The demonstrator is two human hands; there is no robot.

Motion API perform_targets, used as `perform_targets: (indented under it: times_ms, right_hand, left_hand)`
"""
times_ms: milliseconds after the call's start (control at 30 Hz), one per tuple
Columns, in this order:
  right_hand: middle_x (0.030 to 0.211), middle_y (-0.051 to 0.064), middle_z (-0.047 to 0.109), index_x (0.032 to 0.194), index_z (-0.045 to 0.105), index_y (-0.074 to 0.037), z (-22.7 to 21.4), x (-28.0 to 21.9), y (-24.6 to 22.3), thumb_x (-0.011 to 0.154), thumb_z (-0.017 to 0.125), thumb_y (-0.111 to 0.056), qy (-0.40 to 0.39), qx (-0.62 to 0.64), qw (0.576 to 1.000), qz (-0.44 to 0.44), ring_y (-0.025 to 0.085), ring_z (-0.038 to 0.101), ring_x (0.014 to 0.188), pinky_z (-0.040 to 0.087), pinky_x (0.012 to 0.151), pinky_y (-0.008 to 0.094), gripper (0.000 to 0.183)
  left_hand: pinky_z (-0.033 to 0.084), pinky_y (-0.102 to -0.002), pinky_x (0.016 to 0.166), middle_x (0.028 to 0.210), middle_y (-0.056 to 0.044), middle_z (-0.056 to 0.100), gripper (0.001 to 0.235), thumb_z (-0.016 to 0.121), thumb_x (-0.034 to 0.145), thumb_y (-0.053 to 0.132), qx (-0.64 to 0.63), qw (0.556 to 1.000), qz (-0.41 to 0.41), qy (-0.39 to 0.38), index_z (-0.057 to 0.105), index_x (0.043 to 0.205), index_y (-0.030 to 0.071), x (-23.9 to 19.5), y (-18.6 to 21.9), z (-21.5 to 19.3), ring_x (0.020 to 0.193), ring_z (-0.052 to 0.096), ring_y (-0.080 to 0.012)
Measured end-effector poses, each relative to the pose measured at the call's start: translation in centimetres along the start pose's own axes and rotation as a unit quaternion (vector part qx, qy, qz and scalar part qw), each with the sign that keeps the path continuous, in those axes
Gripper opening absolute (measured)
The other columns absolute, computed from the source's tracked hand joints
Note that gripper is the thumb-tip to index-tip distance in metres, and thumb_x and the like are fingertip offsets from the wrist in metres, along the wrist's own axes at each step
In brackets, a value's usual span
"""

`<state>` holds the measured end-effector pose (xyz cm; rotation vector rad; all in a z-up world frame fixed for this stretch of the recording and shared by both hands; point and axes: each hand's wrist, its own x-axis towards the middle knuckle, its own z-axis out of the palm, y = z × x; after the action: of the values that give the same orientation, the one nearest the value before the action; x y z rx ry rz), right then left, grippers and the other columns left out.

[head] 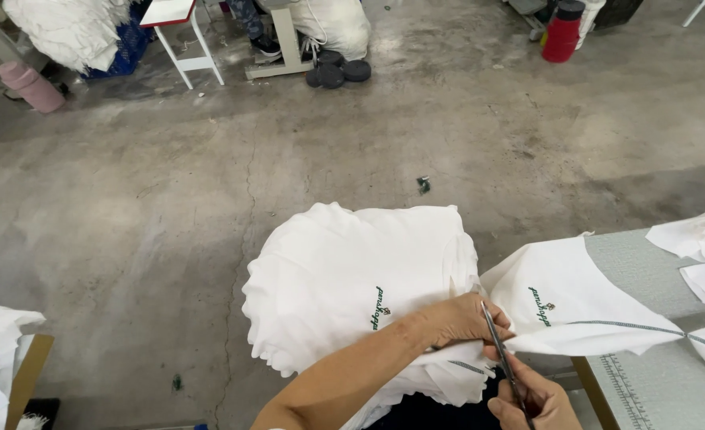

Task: Using scissors to cut the connecting threads between chain-stitched white fabric pieces and stacking them.

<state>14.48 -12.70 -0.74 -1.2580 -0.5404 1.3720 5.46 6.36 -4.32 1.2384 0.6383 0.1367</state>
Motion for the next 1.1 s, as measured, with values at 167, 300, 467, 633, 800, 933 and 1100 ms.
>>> perform_targets:
  times_ms: [167, 300, 467, 633, 800, 933, 1100]
  right_hand:
    - [0.101, 0.004, 0.038, 0.136, 0.059, -0.030, -7.3, 5.9, -1.3, 0.091, 0.058, 0.009, 0.174, -0.006, 0.980, 0.099, 0.016, 0.033, 0.046, 0.031, 0.042, 0.031, 0.059]
    - [0.160, 0.017, 0.050, 0.151, 0.053, -0.003, -6.2, 2.1, -8.4, 0.080, 0.067, 0.003, 0.266, -0.481, 0.780, -0.298, 0.033, 0.063, 0.100, 0.048, 0.083, 0.043, 0.073]
    - [0.075, 0.044, 0.066, 0.119, 0.066, 0.016, -19.2, 7.8, -7.9, 0.085, 0.042, 0.033, 0.141, -0.345, 0.927, 0.032, 0.054, 0.059, 0.058, 0.046, 0.056, 0.057, 0.045]
    - [0.064, 0.028, 0.068, 0.115, 0.069, 0.012, -15.1, 1.7, -9.6, 0.092, 0.076, 0.001, 0.226, -0.352, 0.903, -0.097, 0.030, 0.059, 0.063, 0.051, 0.074, 0.039, 0.027]
    - [0.075, 0.010, 0.070, 0.103, 0.070, -0.003, -6.3, -1.1, -16.5, 0.097, 0.072, -0.011, 0.328, -0.450, 0.817, -0.147, 0.014, 0.064, 0.083, 0.049, 0.081, 0.033, 0.010]
    - [0.097, 0.013, 0.067, 0.117, 0.059, 0.002, -3.8, 0.0, -19.2, 0.118, 0.067, 0.005, 0.246, -0.311, 0.826, -0.402, 0.023, 0.072, 0.080, 0.063, 0.074, 0.032, 0.008]
    - [0.101, 0.023, 0.069, 0.119, 0.059, 0.013, -0.6, -0.7, -17.5, 0.116, 0.067, 0.022, 0.136, -0.367, 0.776, -0.494, 0.031, 0.076, 0.093, 0.065, 0.081, 0.035, 0.012]
  left_hand:
    - [0.060, -0.023, 0.072, 0.082, 0.003, 0.062, 0.021, 0.080, 0.087, 0.017, -0.155, 0.982, 0.110, -0.010, 0.059, 0.085, 0.015, -0.2, 0.7, 0.1, 0.079, 0.060, -0.0067]
    - [0.063, -0.039, 0.094, 0.127, -0.017, 0.068, 0.016, 0.079, 0.088, 0.002, -0.467, 0.881, 0.052, -0.055, 0.063, 0.086, 0.004, -4.2, 5.2, 1.6, 0.120, 0.064, -0.0309]
    - [0.062, -0.045, 0.082, 0.119, -0.031, 0.064, 0.051, 0.077, 0.073, -0.016, -0.741, 0.666, 0.078, -0.027, 0.059, 0.118, -0.002, -4.8, 6.9, 2.4, 0.105, 0.065, -0.0375]
    - [0.053, -0.032, 0.058, 0.086, -0.012, 0.064, 0.018, 0.073, 0.084, -0.004, -0.710, 0.692, 0.098, 0.089, 0.064, 0.097, 0.005, 4.2, 3.4, -2.7, 0.068, 0.061, -0.0236]
    - [0.038, -0.031, 0.046, 0.047, 0.006, 0.044, 0.014, 0.083, 0.082, 0.016, -0.621, 0.764, 0.108, 0.139, 0.070, 0.083, 0.010, 9.5, 7.0, -7.9, 0.045, 0.047, -0.0076]
    - [0.054, -0.048, 0.074, 0.082, -0.005, 0.074, 0.008, 0.076, 0.082, 0.008, -0.465, 0.794, 0.391, 0.017, 0.075, 0.084, 0.016, -1.3, 19.3, -10.2, 0.080, 0.068, -0.0244]
    - [0.042, -0.032, 0.083, 0.097, 0.001, 0.062, 0.011, 0.055, 0.102, 0.008, -0.570, 0.676, 0.422, -0.199, 0.063, 0.105, 0.015, -19.8, 18.3, -13.1, 0.091, 0.055, -0.0134]
